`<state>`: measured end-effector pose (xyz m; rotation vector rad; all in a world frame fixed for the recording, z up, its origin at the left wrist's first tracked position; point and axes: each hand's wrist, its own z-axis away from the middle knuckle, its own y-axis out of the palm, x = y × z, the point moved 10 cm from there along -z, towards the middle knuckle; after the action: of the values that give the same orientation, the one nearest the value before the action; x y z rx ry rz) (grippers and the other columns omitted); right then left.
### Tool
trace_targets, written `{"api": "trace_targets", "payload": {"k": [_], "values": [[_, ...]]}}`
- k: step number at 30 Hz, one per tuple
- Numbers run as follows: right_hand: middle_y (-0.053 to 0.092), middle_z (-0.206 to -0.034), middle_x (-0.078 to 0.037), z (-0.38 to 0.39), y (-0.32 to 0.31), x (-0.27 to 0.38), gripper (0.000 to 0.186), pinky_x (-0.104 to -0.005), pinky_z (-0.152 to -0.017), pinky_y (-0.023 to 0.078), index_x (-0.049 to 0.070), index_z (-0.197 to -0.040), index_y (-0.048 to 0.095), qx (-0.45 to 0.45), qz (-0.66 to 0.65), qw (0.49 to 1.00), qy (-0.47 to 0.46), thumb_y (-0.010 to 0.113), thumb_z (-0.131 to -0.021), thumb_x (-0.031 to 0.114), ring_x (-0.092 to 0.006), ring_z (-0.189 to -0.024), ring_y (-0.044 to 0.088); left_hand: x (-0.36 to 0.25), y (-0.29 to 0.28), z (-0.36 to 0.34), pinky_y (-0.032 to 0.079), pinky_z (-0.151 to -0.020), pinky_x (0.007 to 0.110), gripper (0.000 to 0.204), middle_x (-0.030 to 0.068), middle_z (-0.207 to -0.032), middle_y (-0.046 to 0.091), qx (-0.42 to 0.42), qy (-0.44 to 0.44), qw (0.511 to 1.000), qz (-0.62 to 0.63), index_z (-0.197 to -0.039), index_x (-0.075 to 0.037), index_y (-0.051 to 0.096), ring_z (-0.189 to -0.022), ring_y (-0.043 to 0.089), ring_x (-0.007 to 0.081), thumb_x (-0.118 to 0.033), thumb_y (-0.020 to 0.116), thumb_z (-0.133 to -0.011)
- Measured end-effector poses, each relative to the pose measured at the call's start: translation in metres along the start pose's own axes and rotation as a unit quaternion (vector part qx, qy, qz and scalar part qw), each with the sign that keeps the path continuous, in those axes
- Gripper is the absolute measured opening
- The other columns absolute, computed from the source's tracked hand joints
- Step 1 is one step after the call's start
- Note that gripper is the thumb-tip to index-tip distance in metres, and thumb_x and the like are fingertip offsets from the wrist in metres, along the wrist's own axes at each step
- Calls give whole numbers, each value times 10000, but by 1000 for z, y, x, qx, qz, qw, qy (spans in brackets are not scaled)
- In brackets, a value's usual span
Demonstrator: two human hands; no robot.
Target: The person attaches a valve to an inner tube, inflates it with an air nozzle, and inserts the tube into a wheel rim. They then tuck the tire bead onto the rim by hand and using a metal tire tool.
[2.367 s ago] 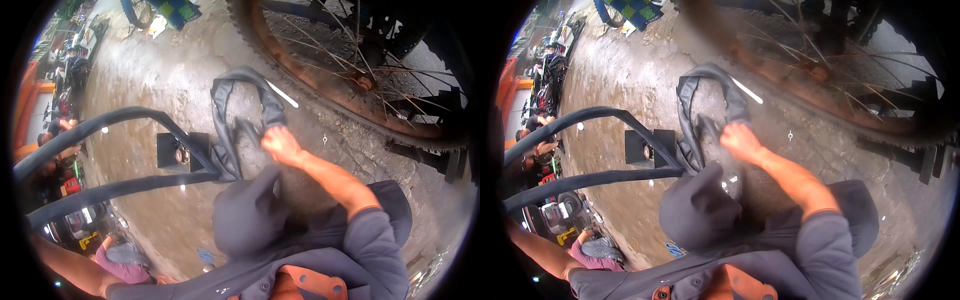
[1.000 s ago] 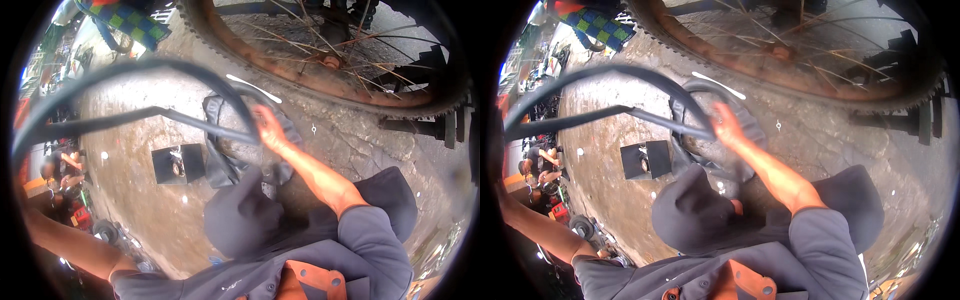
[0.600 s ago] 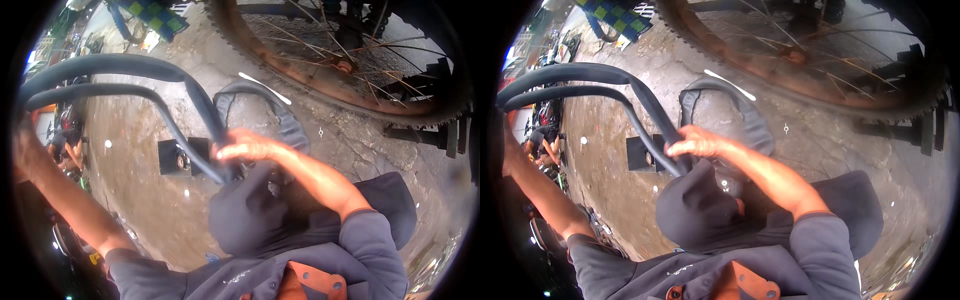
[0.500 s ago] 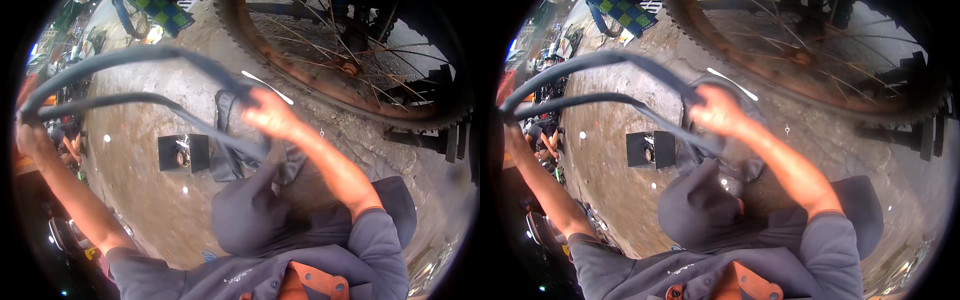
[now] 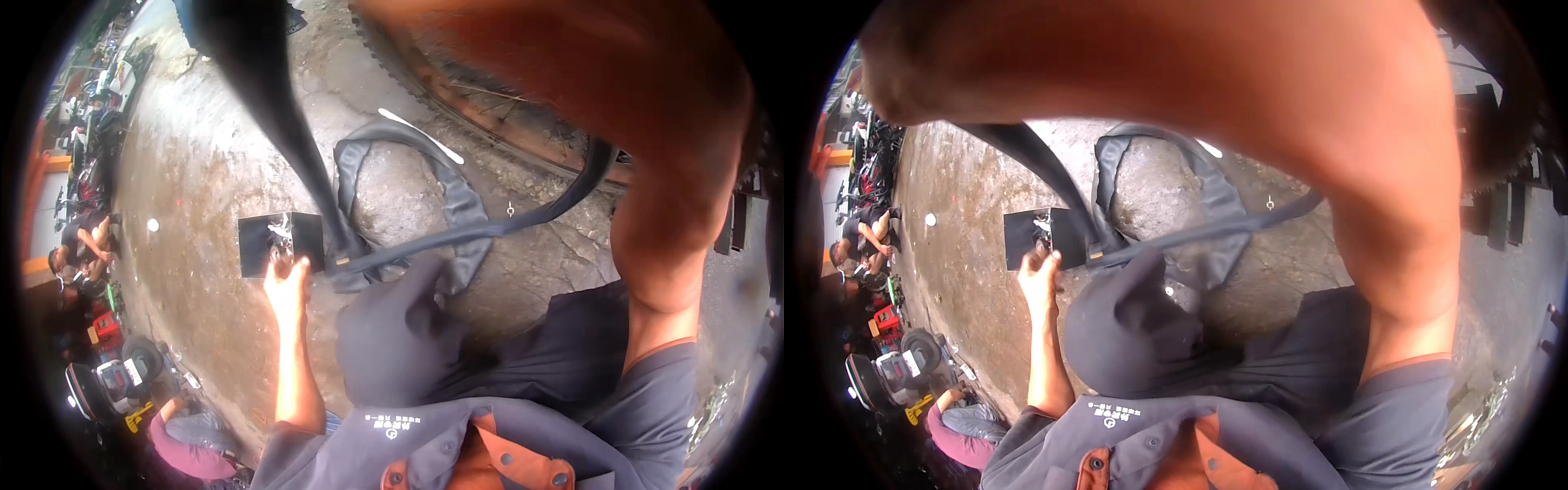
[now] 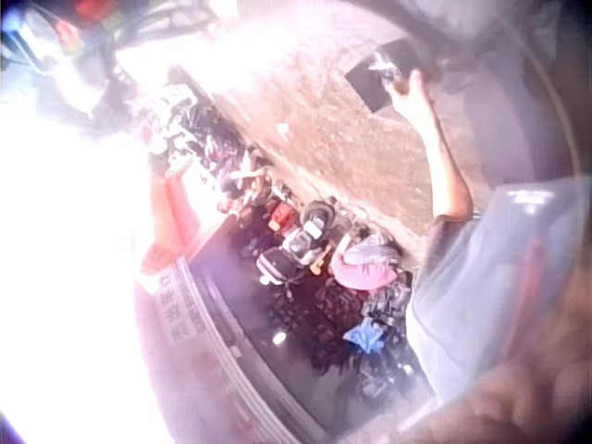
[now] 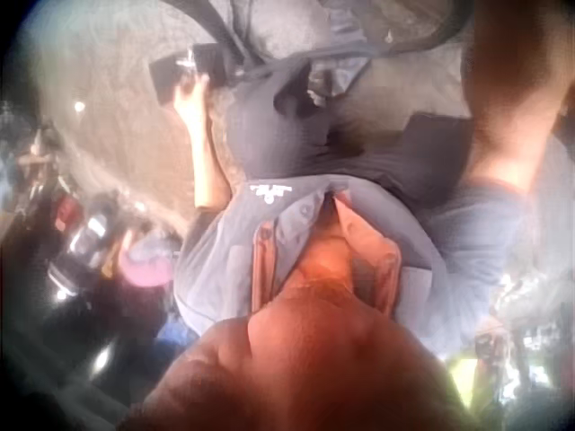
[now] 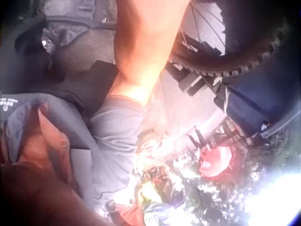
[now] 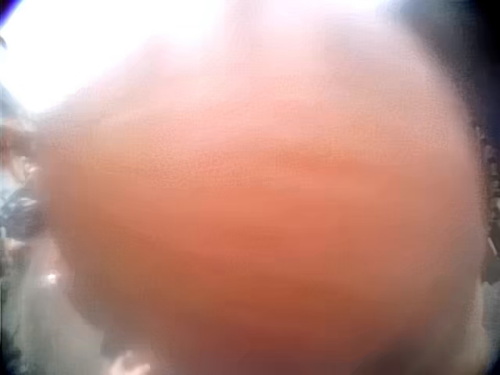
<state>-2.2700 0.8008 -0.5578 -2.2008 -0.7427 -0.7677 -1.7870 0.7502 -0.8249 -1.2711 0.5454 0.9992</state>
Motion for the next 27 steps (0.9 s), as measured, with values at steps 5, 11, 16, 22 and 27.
{"api": "trace_targets", "payload": {"k": [5, 11, 16, 22, 27], "values": [[715, -916, -148, -7, 60, 52, 383, -391, -770, 554, 34, -1155, 658, 134, 21, 981, -137, 722, -799, 161, -279, -841, 698, -163, 89, 14, 421, -1078, 418, 882, 189, -1391, 548, 133, 284, 939, 139, -1487, 4, 404, -1296, 524, 266, -212, 892, -784], [723, -890, -136, -3, 109, 19, 436, -371, -719, 568, 84, -1217, 661, 203, 110, 968, -94, 730, -787, 102, -271, -773, 712, -283, 120, -2, 540, -840, 271, 335, 64, -1059, 721, 190, 470, 839, 197, -1221, 23, 667, -938, 666, 138, -48, 740, -901], [712, -932, -198, 102, 74, -132, 513, -435, -765, 558, 77, -1266, 616, 328, 142, 930, 87, 686, -760, 122, -358, -830, 711, -241, 123, -73, 533, -831, 283, 296, 79, -1030, 727, 92, 396, 913, 41, -1214, -23, 665, -940, 671, 146, -14, 600, -925], [715, -850, -139, 173, -7, -179, 433, -361, -710, 538, -6, -1128, 658, 402, 122, 828, 372, 755, -762, 204, -220, -756, 685, -197, 124, -105, 542, -892, 399, 336, 194, -1086, 723, -49, 454, 861, -224, -1224, -57, 667, -1022, 705, 344, -79, 593, -897], [739, -888, -117, 182, 14, -21, 527, -356, -678, 566, 14, -1179, 653, 622, -213, 700, 280, 817, -870, 409, -172, -830, 718, -194, 145, -164, 536, -866, 328, 352, 178, -1041, 741, 77, 345, 932, -80, -1267, -29, 651, -975, 715, 242, -113, 560, -938]]}}
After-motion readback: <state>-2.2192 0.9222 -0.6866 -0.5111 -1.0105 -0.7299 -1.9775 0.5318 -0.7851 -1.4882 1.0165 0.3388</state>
